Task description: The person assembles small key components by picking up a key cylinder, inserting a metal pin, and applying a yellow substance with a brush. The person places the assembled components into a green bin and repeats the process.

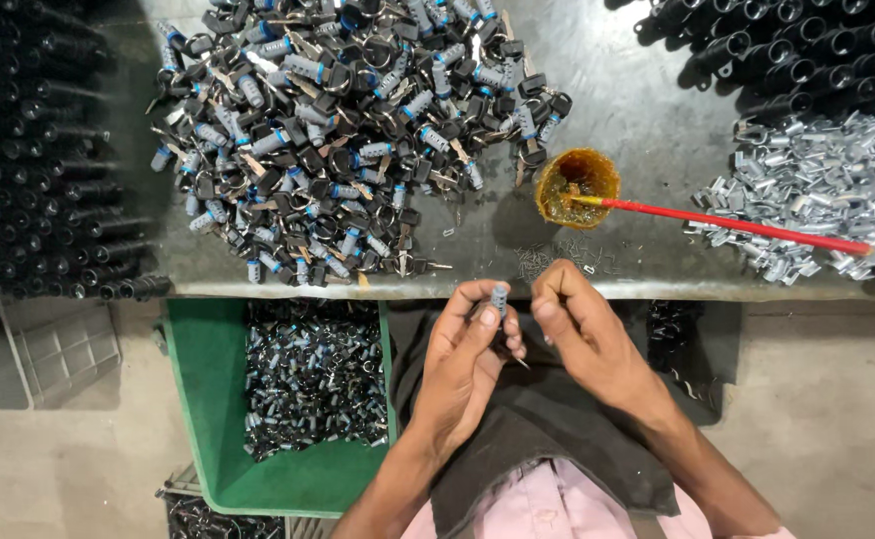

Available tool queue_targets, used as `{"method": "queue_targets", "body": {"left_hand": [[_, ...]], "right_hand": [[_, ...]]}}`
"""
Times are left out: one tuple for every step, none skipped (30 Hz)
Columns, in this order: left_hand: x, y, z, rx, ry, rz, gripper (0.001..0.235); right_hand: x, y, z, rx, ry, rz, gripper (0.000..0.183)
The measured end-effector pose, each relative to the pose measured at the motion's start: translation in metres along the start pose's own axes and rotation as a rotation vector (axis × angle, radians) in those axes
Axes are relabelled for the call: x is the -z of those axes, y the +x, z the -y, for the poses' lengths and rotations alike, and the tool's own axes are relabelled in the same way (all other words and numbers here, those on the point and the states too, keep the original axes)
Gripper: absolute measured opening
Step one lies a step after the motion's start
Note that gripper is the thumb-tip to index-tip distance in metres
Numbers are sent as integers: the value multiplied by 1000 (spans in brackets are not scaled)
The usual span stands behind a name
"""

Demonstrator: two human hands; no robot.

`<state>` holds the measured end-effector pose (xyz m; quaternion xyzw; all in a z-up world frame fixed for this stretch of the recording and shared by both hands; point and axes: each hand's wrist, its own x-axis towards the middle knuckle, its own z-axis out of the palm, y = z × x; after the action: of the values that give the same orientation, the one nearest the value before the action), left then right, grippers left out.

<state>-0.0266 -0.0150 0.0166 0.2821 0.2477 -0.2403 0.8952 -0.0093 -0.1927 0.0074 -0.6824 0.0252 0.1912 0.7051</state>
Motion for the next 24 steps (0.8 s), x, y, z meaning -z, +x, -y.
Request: {"method": "queue_targets", "body": {"left_hand": [[0, 0, 0, 21, -22, 0, 23], [0, -1, -1, 42, -44, 0, 23], [0, -1, 0, 63, -66, 0, 24], [0, -2, 1, 79, -76, -4, 24], [0, -3, 1, 94, -85, -7, 24], [0, -4, 3, 108, -94, -10, 24], [0, -5, 4, 102, -86, -4, 25], [-1, -6, 5, 96, -79, 2, 25], [-1, -7, 7, 89, -71, 10, 25], [-1, -7, 7, 77, -55, 22, 25], [-2, -8, 8, 64, -40, 33, 24], [-2, -9, 8, 52, -25, 44, 24], [-2, -9, 8, 53, -7, 42, 25], [-2, -9, 8, 54, 11, 40, 25], [-2, -10, 7, 57, 30, 38, 25], [-2, -10, 7, 58, 41, 39, 25], [-3, -10, 7, 59, 54, 41, 25], [-3, -10, 6, 61, 67, 43, 25], [-3, -11, 6, 67, 65, 41, 25], [-4, -11, 5, 74, 62, 38, 26], [-4, -11, 5, 80, 60, 35, 26], [-4, -11, 5, 79, 61, 35, 26], [-4, -11, 5, 80, 61, 36, 26], [-4, -11, 5, 81, 61, 37, 26]], "right_hand": [[-1, 1, 3, -59, 53, 23, 11], [-1, 2, 6, -21, 15, 0, 9], [-2, 2, 9, 17, -23, -23, 8], [-2, 2, 13, 55, -60, -46, 8], [-2, 3, 16, 132, -162, -80, 8], [-3, 3, 19, 210, -263, -114, 10], [-3, 3, 21, 287, -364, -147, 12], [-4, 3, 22, 304, -358, -166, 12], [-5, 3, 22, 324, -353, -186, 12], [-6, 2, 22, 344, -348, -206, 12], [-7, 1, 21, 330, -304, -214, 12], [-7, 0, 20, 316, -259, -223, 13], [-7, -1, 19, 301, -215, -232, 14], [-7, -2, 18, 302, -218, -232, 15], [-7, -4, 16, 303, -219, -234, 15], [-6, -5, 15, 303, -221, -236, 15], [-5, -6, 14, 293, -213, -236, 15], [-5, -7, 13, 282, -204, -236, 15], [-4, -8, 12, 272, -196, -236, 15], [-4, -8, 11, 272, -182, -234, 15], [-5, -9, 10, 273, -167, -231, 15], [-5, -9, 9, 273, -152, -229, 15], [-5, -9, 8, 262, -92, -216, 15], [-5, -9, 7, 252, -32, -204, 15]]}}
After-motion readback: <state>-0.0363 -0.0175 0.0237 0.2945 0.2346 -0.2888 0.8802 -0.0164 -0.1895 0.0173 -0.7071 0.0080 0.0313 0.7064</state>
